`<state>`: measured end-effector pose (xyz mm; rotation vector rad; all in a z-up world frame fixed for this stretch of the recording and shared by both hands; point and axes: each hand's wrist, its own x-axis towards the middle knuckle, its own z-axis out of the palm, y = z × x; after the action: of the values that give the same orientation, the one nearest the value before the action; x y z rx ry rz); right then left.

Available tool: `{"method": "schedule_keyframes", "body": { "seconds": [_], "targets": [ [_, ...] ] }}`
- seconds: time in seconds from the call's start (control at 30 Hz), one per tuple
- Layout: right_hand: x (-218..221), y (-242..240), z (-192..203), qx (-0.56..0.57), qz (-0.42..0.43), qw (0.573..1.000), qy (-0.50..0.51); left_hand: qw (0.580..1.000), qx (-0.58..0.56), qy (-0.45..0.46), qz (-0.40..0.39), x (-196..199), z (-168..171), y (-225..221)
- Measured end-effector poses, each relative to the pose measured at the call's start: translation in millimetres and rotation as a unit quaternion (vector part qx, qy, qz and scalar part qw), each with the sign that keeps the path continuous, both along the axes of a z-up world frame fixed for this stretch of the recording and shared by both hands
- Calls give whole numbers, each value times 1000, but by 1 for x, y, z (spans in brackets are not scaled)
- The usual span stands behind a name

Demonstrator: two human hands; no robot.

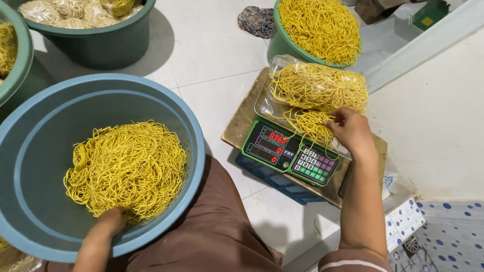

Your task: Portioning yellow noodles from a large basin, weighing them on a digital scale, and placing them into plastic bags.

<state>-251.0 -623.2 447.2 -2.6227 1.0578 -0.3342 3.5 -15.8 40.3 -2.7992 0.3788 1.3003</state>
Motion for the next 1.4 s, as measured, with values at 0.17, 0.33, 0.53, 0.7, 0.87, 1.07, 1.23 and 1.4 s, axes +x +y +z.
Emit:
{"method": "schedule_keyframes", "body": {
  "seconds": [0.17,0.33,0.53,0.7,0.87,1.07,1.23,1.4],
  "targets": [
    [-16,-6,-6,4,-9,1000,-13,1000,-2,-4,0,0,-2,3],
    [-29,-10,-10,30,-60,997,-25,1000,-6,-7,-12,0,-1,5],
    [-45,-14,-17,-5,-113,993,21,999,37,9,17,-11,76,-22],
    [-47,-13,-28,52,-34,996,-64,987,-61,-150,24,-2,99,-51],
    [-12,32,-13,105,35,990,-92,956,-164,-241,-45,-4,149,-105],
    [24,77,-12,144,63,985,-78,968,-25,-136,-210,8,70,-109],
    [40,98,-21,165,117,977,-64,978,-160,-125,52,37,157,-92],
    [70,136,-25,182,160,969,-52,915,-302,-266,12,54,243,-57]
  ]
}}
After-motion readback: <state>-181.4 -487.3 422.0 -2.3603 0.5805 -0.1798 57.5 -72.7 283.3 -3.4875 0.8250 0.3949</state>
